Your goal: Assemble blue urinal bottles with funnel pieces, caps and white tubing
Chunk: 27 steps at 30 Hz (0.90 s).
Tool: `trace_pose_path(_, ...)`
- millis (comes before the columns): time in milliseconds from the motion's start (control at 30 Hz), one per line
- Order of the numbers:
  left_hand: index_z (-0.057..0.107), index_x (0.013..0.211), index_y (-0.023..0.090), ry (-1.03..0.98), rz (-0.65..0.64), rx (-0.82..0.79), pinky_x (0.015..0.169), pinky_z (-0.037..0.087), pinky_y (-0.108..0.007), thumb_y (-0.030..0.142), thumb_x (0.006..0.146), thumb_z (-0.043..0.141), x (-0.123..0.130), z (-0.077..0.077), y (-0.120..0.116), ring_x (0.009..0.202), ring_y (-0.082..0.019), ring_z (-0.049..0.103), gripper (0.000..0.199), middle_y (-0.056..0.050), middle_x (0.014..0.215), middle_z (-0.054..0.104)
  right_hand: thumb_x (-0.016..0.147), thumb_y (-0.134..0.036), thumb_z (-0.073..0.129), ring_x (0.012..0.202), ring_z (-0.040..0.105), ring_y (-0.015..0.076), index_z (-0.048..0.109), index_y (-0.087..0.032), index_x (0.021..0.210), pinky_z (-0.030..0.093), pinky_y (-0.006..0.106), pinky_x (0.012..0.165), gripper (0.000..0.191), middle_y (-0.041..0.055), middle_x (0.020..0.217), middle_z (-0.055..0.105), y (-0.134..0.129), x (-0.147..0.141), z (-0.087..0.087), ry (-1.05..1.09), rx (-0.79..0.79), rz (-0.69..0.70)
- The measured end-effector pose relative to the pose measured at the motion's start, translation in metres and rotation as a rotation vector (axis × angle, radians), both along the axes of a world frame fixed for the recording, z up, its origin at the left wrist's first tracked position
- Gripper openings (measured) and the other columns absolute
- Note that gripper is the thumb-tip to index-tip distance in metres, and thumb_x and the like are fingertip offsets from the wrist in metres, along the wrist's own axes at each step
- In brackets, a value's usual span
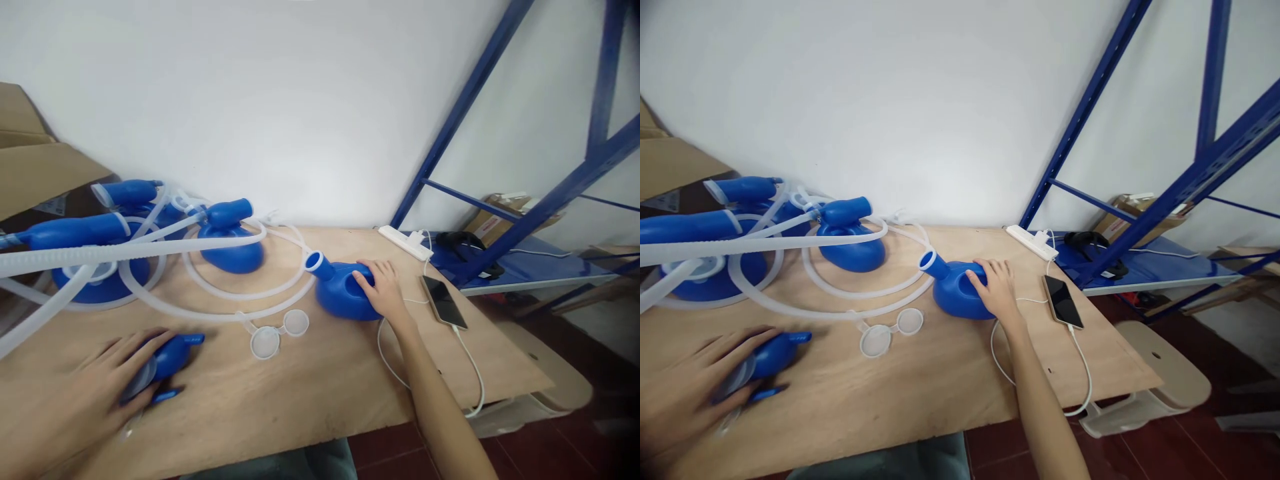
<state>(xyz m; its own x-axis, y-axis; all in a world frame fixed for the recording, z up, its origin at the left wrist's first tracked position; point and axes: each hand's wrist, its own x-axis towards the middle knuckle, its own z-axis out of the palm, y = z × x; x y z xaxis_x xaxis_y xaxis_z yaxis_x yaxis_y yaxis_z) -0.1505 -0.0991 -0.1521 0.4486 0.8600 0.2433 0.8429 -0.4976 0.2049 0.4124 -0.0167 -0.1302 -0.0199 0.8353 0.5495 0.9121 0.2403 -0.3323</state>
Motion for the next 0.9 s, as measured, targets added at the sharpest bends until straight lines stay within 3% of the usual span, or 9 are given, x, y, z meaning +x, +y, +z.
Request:
trace_pose_path(67,0.057,0.147,0.048,0.082,0.027,0.019,0.098,0.058,-0.054,0.057,0.093,0.058,0.012,0.006,0.000,0.120,-0.039,0.070,0.055,0.000,0.138,0.073,0.102,-0.060,0.047,0.126,0.059,0.0392,0.071,-0.023,0.128,0.019,0.073,0.124,0.051,0.0152,0.127,0.071,-0.001,-0.005,0.007,-0.005,0.060,-0.046)
trace_pose_path(133,0.063,0.145,0.041,0.145,-0.053,0.024,0.101,0.058,-0.047,0.057,0.097,0.056,0.031,0.019,0.000,0.121,-0.035,0.070,0.051,-0.004,0.138,0.073,0.102,-0.058,0.051,0.129,0.058,0.0396,0.071,-0.022,0.130,0.020,0.072,0.125,0.049,0.0165,0.131,0.069,-0.013,-0.024,0.020,0.041,0.137,-0.012)
trace_pose_path(233,0.056,0.154,0.035,0.101,-0.247,0.185,0.102,0.055,-0.045,0.058,0.101,0.055,0.073,0.046,0.003,0.121,-0.033,0.069,0.057,-0.009,0.142,0.070,0.100,-0.053,0.062,0.125,0.063,0.0349,0.071,-0.027,0.131,0.044,0.056,0.118,0.041,0.0129,0.129,0.070,-0.042,-0.075,0.047,0.188,0.025,0.355)
trace_pose_path(333,0.041,0.163,0.031,-0.005,-0.368,0.393,0.108,0.049,-0.051,0.043,0.107,0.052,0.127,0.077,0.018,0.129,-0.035,0.063,0.059,-0.014,0.146,0.065,0.087,-0.055,0.081,0.139,0.058,0.0331,0.050,-0.033,0.156,0.048,0.049,0.118,0.078,0.0078,0.149,0.061,-0.060,-0.131,0.063,0.367,-0.300,0.713)
trace_pose_path(400,0.033,0.166,0.025,-0.083,-0.479,0.511,0.109,0.049,-0.052,0.032,0.108,0.051,0.160,0.096,0.036,0.132,-0.036,0.060,0.062,-0.019,0.149,0.061,0.077,-0.051,0.090,0.144,0.054,0.0322,0.048,-0.034,0.157,0.045,0.049,0.122,0.092,0.0067,0.154,0.057,-0.056,-0.155,0.061,0.571,-0.325,0.802)
trace_pose_path(500,0.030,0.167,0.022,-0.157,-0.684,0.555,0.106,0.053,-0.050,0.031,0.107,0.054,0.193,0.114,0.069,0.132,-0.034,0.060,0.065,-0.022,0.149,0.058,0.069,-0.045,0.096,0.144,0.055,0.0324,0.056,-0.033,0.146,0.048,0.047,0.121,0.088,0.0066,0.152,0.059,-0.037,-0.161,0.045,0.918,-0.249,0.795)
trace_pose_path(600,0.037,0.163,0.026,-0.316,-0.750,0.418,0.116,0.049,-0.054,0.039,0.102,0.064,0.208,0.119,0.095,0.144,-0.036,0.052,0.068,-0.021,0.157,0.051,0.069,-0.039,0.096,0.129,0.067,0.0320,0.056,-0.032,0.142,0.057,0.051,0.111,0.084,0.0067,0.143,0.067,-0.022,-0.150,0.024,1.206,-0.271,0.710)
trace_pose_path(767,0.050,0.149,0.024,-0.815,-0.505,0.008,0.114,0.052,-0.054,0.042,0.100,0.068,0.219,0.106,0.112,0.134,-0.033,0.063,0.056,-0.016,0.148,0.061,0.068,-0.030,0.097,0.101,0.079,0.0269,0.053,-0.031,0.144,0.063,0.050,0.101,0.088,0.0051,0.125,0.075,-0.017,-0.136,0.002,1.432,-0.392,0.688)
trace_pose_path(900,0.053,0.146,0.021,-0.843,-0.405,-0.140,0.117,0.047,-0.057,0.046,0.096,0.071,0.222,0.096,0.122,0.137,-0.035,0.061,0.058,-0.017,0.149,0.061,0.068,-0.048,0.096,0.101,0.079,0.0275,0.057,-0.031,0.135,0.065,0.049,0.095,0.079,0.0045,0.123,0.074,-0.019,-0.134,0.003,1.587,-0.400,0.739)
